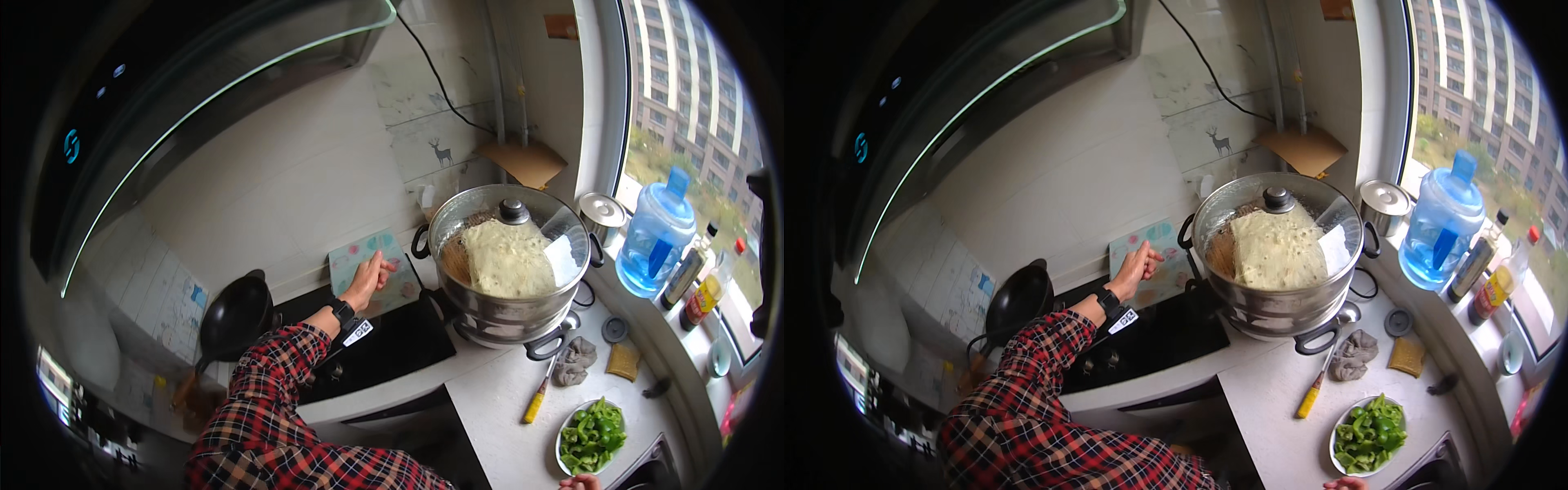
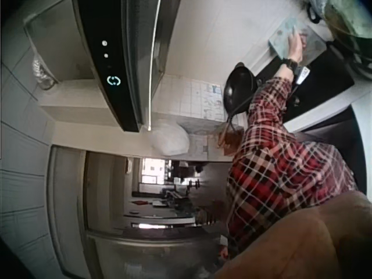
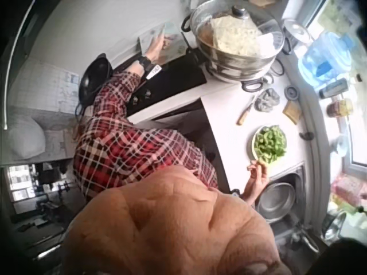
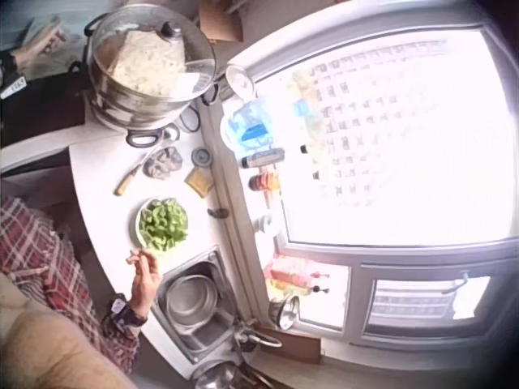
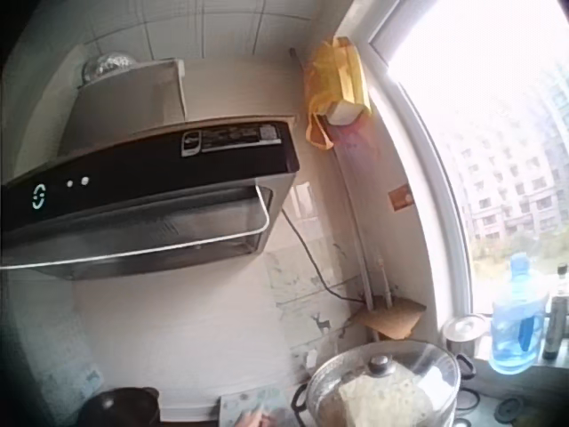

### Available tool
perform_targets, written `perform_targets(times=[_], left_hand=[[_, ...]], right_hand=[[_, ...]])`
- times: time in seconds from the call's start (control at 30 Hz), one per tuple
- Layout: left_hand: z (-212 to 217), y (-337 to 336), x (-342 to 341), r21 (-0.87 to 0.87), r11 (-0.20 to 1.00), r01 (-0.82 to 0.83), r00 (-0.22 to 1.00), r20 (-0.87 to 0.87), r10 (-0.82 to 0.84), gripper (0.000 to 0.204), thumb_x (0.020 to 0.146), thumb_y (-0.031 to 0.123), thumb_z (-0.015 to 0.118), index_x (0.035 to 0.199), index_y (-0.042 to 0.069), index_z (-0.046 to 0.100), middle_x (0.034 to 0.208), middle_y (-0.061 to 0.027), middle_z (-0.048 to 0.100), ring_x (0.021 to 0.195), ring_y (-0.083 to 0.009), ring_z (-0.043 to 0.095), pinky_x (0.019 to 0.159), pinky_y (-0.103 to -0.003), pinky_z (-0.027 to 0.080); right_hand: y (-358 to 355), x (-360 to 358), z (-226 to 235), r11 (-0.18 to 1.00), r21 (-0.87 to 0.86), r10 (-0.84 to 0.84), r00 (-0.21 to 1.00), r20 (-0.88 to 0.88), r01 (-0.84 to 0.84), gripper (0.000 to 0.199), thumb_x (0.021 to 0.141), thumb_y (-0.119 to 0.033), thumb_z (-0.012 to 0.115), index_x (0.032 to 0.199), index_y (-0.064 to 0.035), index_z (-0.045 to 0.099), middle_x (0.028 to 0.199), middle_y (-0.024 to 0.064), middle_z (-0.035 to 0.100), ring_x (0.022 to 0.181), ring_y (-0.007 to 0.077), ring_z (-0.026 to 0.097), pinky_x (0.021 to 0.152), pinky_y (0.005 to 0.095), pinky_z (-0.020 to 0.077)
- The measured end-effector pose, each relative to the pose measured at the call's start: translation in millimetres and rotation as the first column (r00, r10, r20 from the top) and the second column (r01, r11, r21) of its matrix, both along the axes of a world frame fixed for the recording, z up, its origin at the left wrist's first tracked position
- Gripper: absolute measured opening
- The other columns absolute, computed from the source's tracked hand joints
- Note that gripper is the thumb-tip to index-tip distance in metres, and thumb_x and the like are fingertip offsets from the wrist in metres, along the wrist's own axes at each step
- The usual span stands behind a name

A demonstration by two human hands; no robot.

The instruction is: The person tears green bell pepper pieces by hand and places them in a bowl, then retrieves green onions from the refrigerator, washes them, and chops them on a cutting board using a knife. The person also moves a wok and turns on the stove.

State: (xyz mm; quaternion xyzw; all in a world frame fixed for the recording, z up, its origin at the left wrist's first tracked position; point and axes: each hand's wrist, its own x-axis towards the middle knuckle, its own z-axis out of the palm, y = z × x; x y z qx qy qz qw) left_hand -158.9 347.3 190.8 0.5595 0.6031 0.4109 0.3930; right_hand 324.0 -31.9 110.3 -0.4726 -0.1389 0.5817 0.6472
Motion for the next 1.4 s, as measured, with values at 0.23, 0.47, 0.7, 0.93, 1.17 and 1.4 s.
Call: perform_targets(times=[0.23,0.47,0.7,0.93,1.17,1.4], left_hand=[[-38.3,-20.1,2.0,-0.19,0.953,0.238,0.971,0.028,-0.237,0.063,0.104,0.052,0.031,0.093,-0.002,0.062,0.063,0.0031,0.046,0.056,-0.007,0.043,0.056,-0.021,0.037],[-51.2,-111.1,-50.6,-0.227,0.918,0.325,0.938,0.204,-0.281,0.063,0.104,0.05,0.03,0.092,-0.003,0.061,0.062,0.0026,0.043,0.056,-0.007,0.04,0.057,-0.022,0.036],[-105.5,-250.4,-119.7,-0.381,0.857,0.348,0.923,0.297,-0.243,0.053,0.106,0.04,0.03,0.095,-0.001,0.063,0.065,0.0022,0.046,0.061,-0.0071,0.041,0.06,-0.023,0.04],[-123.3,-375.1,-229.1,-0.489,0.867,0.095,0.965,0.259,0.04,0.05,0.106,0.037,0.032,0.093,0.0,0.063,0.068,0.0021,0.049,0.062,-0.007,0.046,0.06,-0.022,0.042],[-124.8,-446.8,-303.3,-0.441,0.89,-0.111,0.922,0.288,0.258,0.039,0.106,0.031,0.037,0.093,0.003,0.061,0.07,0.0031,0.048,0.063,-0.0061,0.043,0.059,-0.021,0.039],[-146.8,-485.0,-320.2,-0.489,0.843,-0.222,0.861,0.307,0.405,0.032,0.104,0.026,0.041,0.095,0.003,0.061,0.07,0.0028,0.048,0.062,-0.0057,0.044,0.059,-0.021,0.039]], right_hand=[[40.5,-42.9,35.7,0.998,-0.064,-0.011,0.993,0.116,0.018,0.018,0.095,-0.003,0.057,0.112,0.0024,0.059,0.096,0.012,0.064,0.078,0.0169,0.061,0.077,0.0304,0.0507],[51.5,-114.4,10.0,0.975,-0.079,0.222,0.931,0.29,-0.208,0.016,0.095,-0.009,0.06,0.109,-0.0003,0.06,0.092,0.0114,0.067,0.076,0.0154,0.063,0.071,0.0271,0.0519],[23.6,-225.0,-11.1,0.852,-0.39,0.477,0.826,0.3,-0.351,0.011,0.091,-0.005,0.06,0.1,0.0014,0.06,0.084,0.0122,0.068,0.071,0.0152,0.064,0.067,0.0272,0.0545],[24.1,-350.6,-13.9,0.59,-0.35,0.792,0.436,0.428,-0.728,0.016,0.093,-0.008,0.059,0.106,0.0009,0.059,0.086,0.0114,0.068,0.073,0.015,0.066,0.067,0.0268,0.0539],[97.2,-446.9,-56.8,0.567,-0.31,0.494,0.014,0.869,-0.763,0.014,0.089,-0.01,0.063,0.1,-0.0008,0.062,0.075,0.0144,0.068,0.068,0.0204,0.068,0.063,0.0302,0.0528],[224.4,-551.5,-108.8,0.52,-0.267,0.024,-0.299,0.954,-0.811,0.031,0.081,-0.009,0.065,0.111,-0.008,0.058,0.109,0.0149,0.063,0.098,0.0341,0.063,0.08,0.0431,0.0533]])
